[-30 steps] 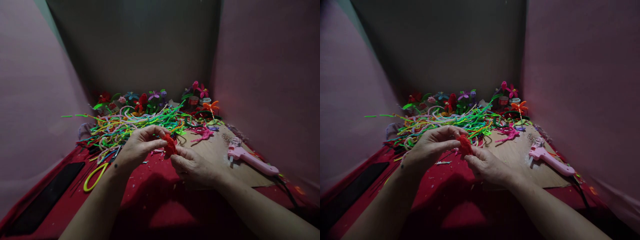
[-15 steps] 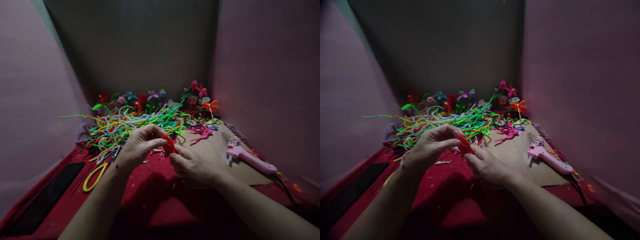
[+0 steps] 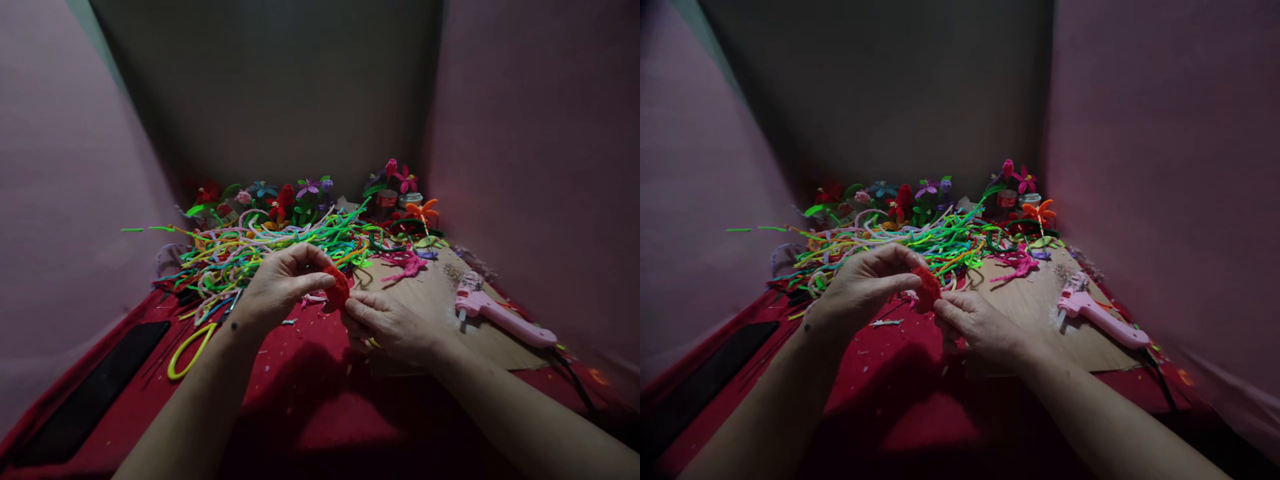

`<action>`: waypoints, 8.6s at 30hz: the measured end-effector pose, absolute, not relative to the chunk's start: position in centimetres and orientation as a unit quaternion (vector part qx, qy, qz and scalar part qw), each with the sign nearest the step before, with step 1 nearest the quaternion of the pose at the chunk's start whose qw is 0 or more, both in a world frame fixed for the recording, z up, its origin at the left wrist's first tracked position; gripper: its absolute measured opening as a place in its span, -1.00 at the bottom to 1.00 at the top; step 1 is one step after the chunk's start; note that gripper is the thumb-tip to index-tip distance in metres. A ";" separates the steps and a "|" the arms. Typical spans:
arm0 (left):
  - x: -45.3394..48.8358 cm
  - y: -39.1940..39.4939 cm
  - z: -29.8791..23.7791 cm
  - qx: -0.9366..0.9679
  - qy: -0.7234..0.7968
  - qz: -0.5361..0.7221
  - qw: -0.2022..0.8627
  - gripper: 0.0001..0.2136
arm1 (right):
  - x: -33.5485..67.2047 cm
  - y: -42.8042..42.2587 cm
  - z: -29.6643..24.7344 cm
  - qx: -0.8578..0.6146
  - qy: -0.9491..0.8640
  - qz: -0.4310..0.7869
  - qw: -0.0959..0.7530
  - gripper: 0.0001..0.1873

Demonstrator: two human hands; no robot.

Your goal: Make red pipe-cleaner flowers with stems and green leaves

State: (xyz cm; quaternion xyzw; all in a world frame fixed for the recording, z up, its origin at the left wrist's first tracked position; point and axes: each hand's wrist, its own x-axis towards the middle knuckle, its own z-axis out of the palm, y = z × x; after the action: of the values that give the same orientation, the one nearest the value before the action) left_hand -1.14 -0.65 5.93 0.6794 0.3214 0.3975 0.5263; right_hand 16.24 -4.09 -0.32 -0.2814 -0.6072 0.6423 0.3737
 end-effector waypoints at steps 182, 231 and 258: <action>0.8 -0.7 3.0 0.629 0.345 0.448 0.533 -0.76 | 15.4 -3.5 -0.9 -0.287 -0.471 0.689 0.471 -0.73; -1.4 -0.5 4.2 0.682 0.247 0.391 0.566 -0.80 | 16.4 -4.4 -0.7 -0.310 -0.636 0.606 0.363 -0.63; -2.0 -0.2 5.1 0.686 0.363 0.464 0.427 -0.73 | 16.4 -3.3 -0.1 -0.351 -0.574 0.632 0.384 -0.65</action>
State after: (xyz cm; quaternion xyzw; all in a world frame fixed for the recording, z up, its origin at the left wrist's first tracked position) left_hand -2.04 -0.19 5.09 0.6856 0.3629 0.4645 0.4273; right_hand 16.44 -3.29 -0.09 -0.3507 -0.5742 0.6325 0.3837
